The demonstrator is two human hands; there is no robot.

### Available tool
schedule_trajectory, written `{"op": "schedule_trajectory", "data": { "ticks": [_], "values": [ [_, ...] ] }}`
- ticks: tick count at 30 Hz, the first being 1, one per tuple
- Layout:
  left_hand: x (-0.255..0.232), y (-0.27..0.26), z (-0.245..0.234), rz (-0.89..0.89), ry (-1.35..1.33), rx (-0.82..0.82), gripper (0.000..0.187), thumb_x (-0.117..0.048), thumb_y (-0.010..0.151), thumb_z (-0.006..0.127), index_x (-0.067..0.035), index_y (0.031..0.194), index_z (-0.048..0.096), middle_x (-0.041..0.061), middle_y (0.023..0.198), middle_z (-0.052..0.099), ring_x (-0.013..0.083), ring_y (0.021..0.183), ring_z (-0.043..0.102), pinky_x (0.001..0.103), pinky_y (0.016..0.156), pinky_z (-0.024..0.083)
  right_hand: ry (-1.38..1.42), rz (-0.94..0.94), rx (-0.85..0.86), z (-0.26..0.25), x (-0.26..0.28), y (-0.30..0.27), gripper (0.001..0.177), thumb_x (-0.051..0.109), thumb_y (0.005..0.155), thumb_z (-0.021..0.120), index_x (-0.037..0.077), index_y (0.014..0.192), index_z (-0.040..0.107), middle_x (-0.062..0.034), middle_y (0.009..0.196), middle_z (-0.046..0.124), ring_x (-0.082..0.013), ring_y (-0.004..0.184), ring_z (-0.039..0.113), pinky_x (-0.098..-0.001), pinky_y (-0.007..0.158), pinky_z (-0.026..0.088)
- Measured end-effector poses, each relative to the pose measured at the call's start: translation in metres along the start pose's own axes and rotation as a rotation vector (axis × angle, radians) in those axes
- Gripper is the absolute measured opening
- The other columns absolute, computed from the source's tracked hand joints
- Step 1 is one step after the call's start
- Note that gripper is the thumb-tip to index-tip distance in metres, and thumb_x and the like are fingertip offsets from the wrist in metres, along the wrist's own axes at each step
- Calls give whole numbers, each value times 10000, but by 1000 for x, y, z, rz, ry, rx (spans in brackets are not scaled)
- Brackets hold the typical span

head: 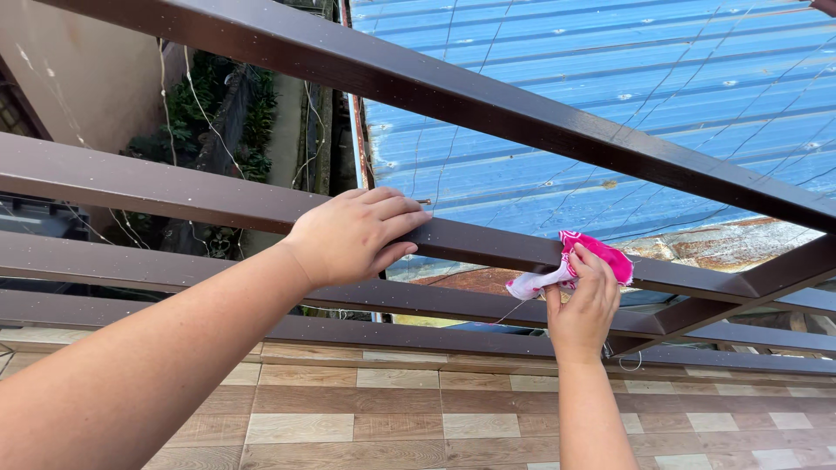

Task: The person wipes the balcony railing with a cloth, then cleans the leaves of potted plants with the same cloth. Finally, the person sweeps the balcony floor with a small hand broom.

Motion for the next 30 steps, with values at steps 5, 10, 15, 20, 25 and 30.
{"op": "schedule_trajectory", "data": {
  "ticks": [5,10,15,20,25,30],
  "values": [
    [-4,-6,4,41,190,-46,395,-377,967,624,-136,1273,691,12,1212,703,218,1141,616,394,966,482,98,-52,-17,12,38,3,541,210,841,820,96,1287,536,-55,1440,600,-302,1366,527,-529,1198,266],
    [-6,-4,-3,68,205,-48,375,-367,947,661,-147,1247,706,-3,1218,713,199,1076,645,363,893,519,79,-79,-12,33,73,1,547,84,829,749,171,1358,641,-13,1360,647,-244,1287,567,-480,1170,324],
    [-13,1,-8,77,211,-60,378,-359,921,687,-135,1224,719,0,1194,723,203,1045,652,352,867,533,13,-68,-64,8,-9,0,504,-14,844,687,158,1317,693,-30,1304,687,-246,1243,599,-451,1147,425],
    [-13,3,-5,79,246,-44,390,-330,887,710,-134,1223,726,-3,1160,730,196,1000,666,352,860,547,-48,-37,-65,-7,-108,-8,513,-43,843,666,147,1319,704,-66,1287,704,-290,1212,633,-452,1131,478],
    [-15,5,-4,88,316,-51,380,-323,871,737,-138,1203,747,-7,1121,744,195,960,680,344,830,562,-75,2,-61,-12,-183,-21,477,-12,913,692,147,1363,700,-76,1306,707,-291,1228,646,-454,1153,474],
    [-17,3,-5,102,338,-69,374,-326,889,736,-144,1215,748,-28,1134,745,171,973,679,327,836,558,-121,14,-51,-14,-243,-32,417,34,961,712,146,1362,711,-82,1297,713,-287,1223,652,-435,1171,470]
  ]
}}
Point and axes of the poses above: each hand's wrist, its own y-axis towards the middle knuckle, its own z-axis out of the palm, x = y × z, the point moved 8 cm from there along y, towards the middle knuckle
